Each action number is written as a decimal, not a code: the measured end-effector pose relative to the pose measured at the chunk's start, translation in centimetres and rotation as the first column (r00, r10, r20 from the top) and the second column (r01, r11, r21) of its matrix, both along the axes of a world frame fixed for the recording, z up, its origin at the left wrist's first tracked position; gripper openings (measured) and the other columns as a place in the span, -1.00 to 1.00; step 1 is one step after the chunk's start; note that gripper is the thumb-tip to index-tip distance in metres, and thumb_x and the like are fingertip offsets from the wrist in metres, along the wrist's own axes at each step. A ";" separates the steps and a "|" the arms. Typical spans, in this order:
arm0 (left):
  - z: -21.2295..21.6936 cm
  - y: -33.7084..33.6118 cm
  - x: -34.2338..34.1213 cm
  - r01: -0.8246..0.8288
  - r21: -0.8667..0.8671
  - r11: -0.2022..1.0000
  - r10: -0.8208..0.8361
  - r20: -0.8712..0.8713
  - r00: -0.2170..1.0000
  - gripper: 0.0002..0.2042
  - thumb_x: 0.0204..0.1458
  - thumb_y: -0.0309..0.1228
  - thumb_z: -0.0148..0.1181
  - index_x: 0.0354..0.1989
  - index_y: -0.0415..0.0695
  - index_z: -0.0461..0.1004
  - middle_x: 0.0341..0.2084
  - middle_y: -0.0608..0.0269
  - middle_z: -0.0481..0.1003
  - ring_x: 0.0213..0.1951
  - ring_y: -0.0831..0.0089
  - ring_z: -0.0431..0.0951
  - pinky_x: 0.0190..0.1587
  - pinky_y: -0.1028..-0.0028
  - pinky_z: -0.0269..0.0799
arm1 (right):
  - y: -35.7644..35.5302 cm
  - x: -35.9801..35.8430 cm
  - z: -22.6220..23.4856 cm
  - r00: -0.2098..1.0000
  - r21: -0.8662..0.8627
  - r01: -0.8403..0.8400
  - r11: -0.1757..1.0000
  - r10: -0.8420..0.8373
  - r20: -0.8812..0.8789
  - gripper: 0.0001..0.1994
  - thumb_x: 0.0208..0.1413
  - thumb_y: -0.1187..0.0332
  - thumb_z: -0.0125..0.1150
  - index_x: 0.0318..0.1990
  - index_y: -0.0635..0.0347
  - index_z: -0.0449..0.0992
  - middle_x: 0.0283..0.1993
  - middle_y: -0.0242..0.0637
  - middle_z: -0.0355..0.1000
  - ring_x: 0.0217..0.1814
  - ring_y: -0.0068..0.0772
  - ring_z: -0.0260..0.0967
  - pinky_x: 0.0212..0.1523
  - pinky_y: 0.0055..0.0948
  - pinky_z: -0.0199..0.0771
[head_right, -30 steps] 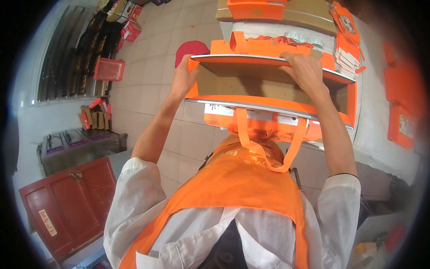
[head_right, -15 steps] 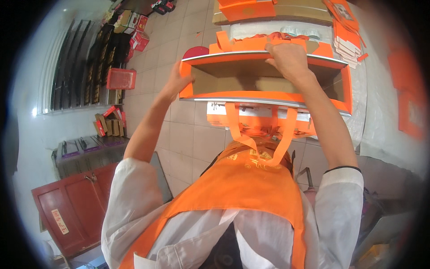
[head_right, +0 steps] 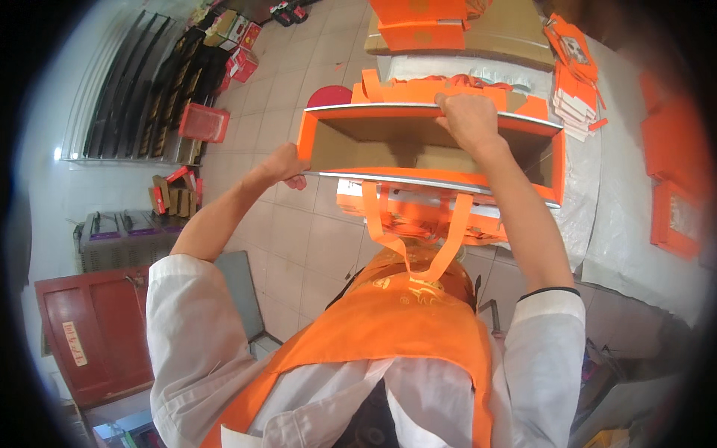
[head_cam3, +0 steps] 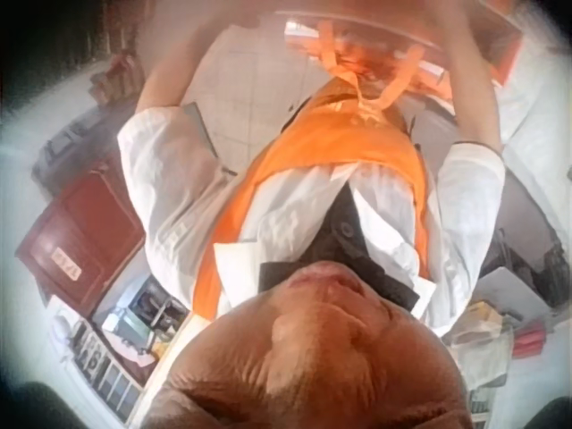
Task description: The person assembles orange cardboard boxes by folding flaps, inserting inner trays with packaged items, and attaching handles. The person stacks completed boxes on a table in a commercial workspace.
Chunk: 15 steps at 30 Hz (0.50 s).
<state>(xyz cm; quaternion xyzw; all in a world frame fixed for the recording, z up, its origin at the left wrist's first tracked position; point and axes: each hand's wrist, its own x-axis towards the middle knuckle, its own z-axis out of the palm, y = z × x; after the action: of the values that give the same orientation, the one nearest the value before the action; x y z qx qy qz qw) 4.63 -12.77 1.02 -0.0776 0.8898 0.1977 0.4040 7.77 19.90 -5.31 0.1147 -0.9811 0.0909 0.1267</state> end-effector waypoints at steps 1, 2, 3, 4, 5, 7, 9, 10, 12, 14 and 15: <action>-0.4 -0.4 -0.4 0.032 0.033 0.999 -0.032 -0.018 0.999 -0.82 -0.02 -0.38 0.02 -0.41 -0.27 0.40 -0.70 0.19 0.42 -0.58 0.50 0.52 -0.56 0.55 0.44 | 0.0 0.0 -0.1 1.000 0.011 0.016 1.000 -0.016 0.006 -0.75 -0.20 0.21 0.31 -0.40 0.11 0.44 -0.61 -0.22 0.39 -0.48 -0.18 0.42 -0.50 -0.24 0.37; -0.7 -1.3 -0.6 0.168 0.025 0.985 -0.168 -0.017 0.986 -0.81 -0.03 -0.34 0.03 -0.44 -0.24 0.41 -0.69 0.20 0.43 -0.59 0.52 0.49 -0.57 0.51 0.41 | -0.2 0.0 -0.2 1.000 -0.003 0.014 1.000 -0.014 0.013 -0.82 -0.13 0.23 0.21 -0.40 0.10 0.47 -0.56 -0.19 0.43 -0.47 -0.18 0.44 -0.49 -0.21 0.39; -1.1 -2.1 -0.9 0.341 0.056 0.938 -0.339 -0.052 0.939 -0.79 -0.03 -0.30 0.04 -0.48 -0.21 0.42 -0.68 0.22 0.43 -0.60 0.54 0.46 -0.57 0.47 0.38 | -0.3 0.1 -0.3 0.995 -0.103 0.031 0.994 -0.020 0.102 -0.84 -0.11 0.27 0.11 -0.41 0.10 0.52 -0.49 -0.13 0.46 -0.43 -0.15 0.45 -0.46 -0.19 0.41; -1.6 -2.8 -1.3 0.440 0.070 0.895 -0.439 -0.026 0.898 -0.79 -0.05 -0.25 0.04 -0.50 -0.14 0.44 -0.67 0.28 0.42 -0.62 0.55 0.40 -0.56 0.42 0.32 | -0.5 -0.1 -0.3 0.975 -0.102 0.073 0.992 -0.050 0.215 -0.81 -0.13 0.26 0.08 -0.43 0.10 0.56 -0.44 -0.10 0.48 -0.40 -0.13 0.47 -0.41 -0.18 0.44; -2.0 -3.6 -1.8 0.460 0.304 0.834 -0.484 0.003 0.875 -0.82 -0.08 -0.28 0.04 -0.51 -0.12 0.45 -0.66 0.33 0.41 -0.61 0.54 0.39 -0.52 0.44 0.33 | -0.5 -0.2 -0.4 0.961 -0.159 0.090 0.983 -0.044 0.273 -0.81 -0.17 0.26 0.09 -0.44 0.10 0.57 -0.42 -0.10 0.49 -0.36 -0.12 0.48 -0.34 -0.16 0.45; -3.3 -4.3 -1.9 -0.061 0.378 0.924 -0.054 0.288 0.956 -0.89 -0.16 -0.33 0.11 -0.55 -0.08 0.40 -0.69 0.34 0.38 -0.70 0.57 0.34 -0.69 0.54 0.26 | -1.0 -0.4 -0.5 0.965 -0.054 0.116 0.992 -0.099 0.245 -0.84 -0.19 0.29 0.13 -0.44 0.08 0.57 -0.45 -0.12 0.49 -0.33 -0.14 0.48 -0.31 -0.14 0.44; -3.8 -5.1 -1.8 -0.132 0.267 0.955 0.022 0.377 0.926 -0.83 -0.12 -0.28 0.17 -0.43 -0.07 0.37 -0.70 0.29 0.37 -0.74 0.58 0.31 -0.72 0.59 0.28 | -1.4 0.1 -0.4 0.987 -0.101 0.068 0.993 -0.052 0.153 -0.85 -0.23 0.28 0.19 -0.45 0.08 0.53 -0.47 -0.17 0.48 -0.37 -0.18 0.47 -0.38 -0.19 0.43; -4.2 -5.1 -1.6 -0.217 0.212 0.953 0.114 0.413 0.904 -0.79 -0.06 -0.27 0.16 -0.42 -0.10 0.31 -0.73 0.24 0.31 -0.78 0.59 0.23 -0.79 0.62 0.07 | -1.3 0.4 -0.1 0.996 -0.108 0.041 0.993 -0.032 0.082 -0.83 -0.24 0.27 0.22 -0.45 0.09 0.51 -0.49 -0.19 0.47 -0.38 -0.20 0.47 -0.41 -0.22 0.42; -4.4 -5.1 -1.4 -0.175 0.180 0.968 0.110 0.322 0.940 -0.75 -0.02 -0.23 0.16 -0.37 -0.14 0.34 -0.68 0.18 0.37 -0.77 0.61 0.25 -0.73 0.64 0.26 | -1.6 1.1 0.2 0.999 -0.107 0.011 0.994 -0.007 0.039 -0.81 -0.26 0.26 0.27 -0.45 0.10 0.49 -0.52 -0.23 0.46 -0.41 -0.22 0.46 -0.46 -0.25 0.40; -4.3 -4.9 -1.4 -0.137 0.167 0.976 0.076 0.329 0.941 -0.74 -0.03 -0.24 0.17 -0.34 -0.18 0.34 -0.67 0.15 0.38 -0.78 0.61 0.25 -0.75 0.65 0.23 | -1.7 1.5 0.5 1.000 -0.099 0.015 0.995 -0.015 0.004 -0.79 -0.26 0.24 0.30 -0.45 0.10 0.48 -0.54 -0.26 0.44 -0.42 -0.24 0.45 -0.48 -0.26 0.39; -4.3 -4.6 -1.7 -0.093 0.155 0.984 0.040 0.319 0.947 -0.73 -0.04 -0.25 0.18 -0.32 -0.19 0.35 -0.66 0.13 0.38 -0.78 0.62 0.25 -0.75 0.65 0.22 | -1.6 1.5 0.5 0.999 -0.077 0.011 0.997 -0.008 0.039 -0.78 -0.25 0.23 0.31 -0.44 0.10 0.48 -0.54 -0.27 0.44 -0.42 -0.24 0.45 -0.48 -0.26 0.39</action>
<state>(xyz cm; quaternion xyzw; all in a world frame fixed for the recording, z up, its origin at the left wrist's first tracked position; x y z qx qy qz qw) 2.91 -17.39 -3.23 -0.1039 0.7911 0.2705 0.5387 9.26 18.26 -4.84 0.1032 -0.9797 0.1303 0.1122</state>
